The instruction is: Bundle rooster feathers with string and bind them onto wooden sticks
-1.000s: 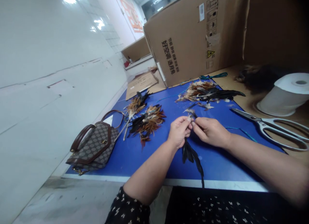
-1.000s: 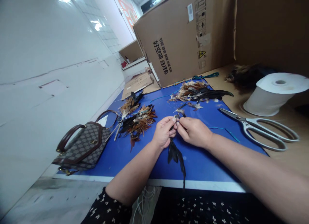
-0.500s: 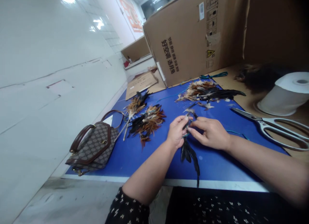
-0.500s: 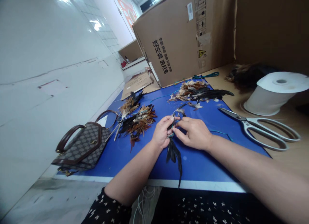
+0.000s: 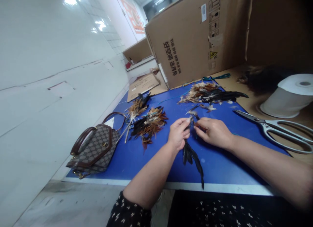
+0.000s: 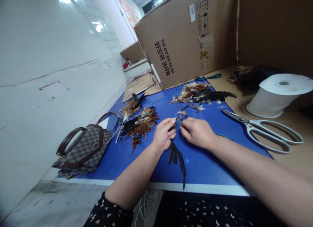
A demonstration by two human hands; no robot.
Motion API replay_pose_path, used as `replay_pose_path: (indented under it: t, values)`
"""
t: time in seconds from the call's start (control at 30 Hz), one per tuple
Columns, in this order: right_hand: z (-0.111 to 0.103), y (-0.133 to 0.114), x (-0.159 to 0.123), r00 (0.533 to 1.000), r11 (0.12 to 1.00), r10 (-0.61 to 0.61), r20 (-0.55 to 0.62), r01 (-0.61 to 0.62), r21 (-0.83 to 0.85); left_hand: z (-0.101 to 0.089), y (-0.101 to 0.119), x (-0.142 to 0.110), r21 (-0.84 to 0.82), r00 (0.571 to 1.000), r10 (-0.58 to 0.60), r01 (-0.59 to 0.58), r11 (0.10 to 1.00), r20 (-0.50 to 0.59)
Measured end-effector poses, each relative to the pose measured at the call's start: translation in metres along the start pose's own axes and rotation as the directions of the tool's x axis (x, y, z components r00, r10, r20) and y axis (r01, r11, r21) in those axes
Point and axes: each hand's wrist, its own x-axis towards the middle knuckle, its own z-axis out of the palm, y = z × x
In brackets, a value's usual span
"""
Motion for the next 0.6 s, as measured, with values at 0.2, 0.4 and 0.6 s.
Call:
replay_pose_path:
  t: [0.2, 0.4, 0.6]
  values:
    - [0.0007, 0.0042, 0.0005, 1.000, 0.998, 0.017, -0.012, -0.018, -0.067, 0.0022, 0.0033, -0.0050, 0.007, 0.994, -0.047, 0.046, 0.999, 0.094]
    - [0.0024, 0.0021, 0.0015, 0.998, 0.998, 0.054, 0.008, -0.054, -0.015, 0.0004, 0.0016, -0.0036, -0.053, 0.992, -0.048, 0.054, 0.997, 0.119]
    - [0.0000, 0.0003, 0.0012, 0.998, 0.998, 0.060, 0.014, -0.060, -0.001, -0.0006, 0.0003, -0.0038, -0.052, 0.988, -0.066, 0.074, 0.996, 0.139]
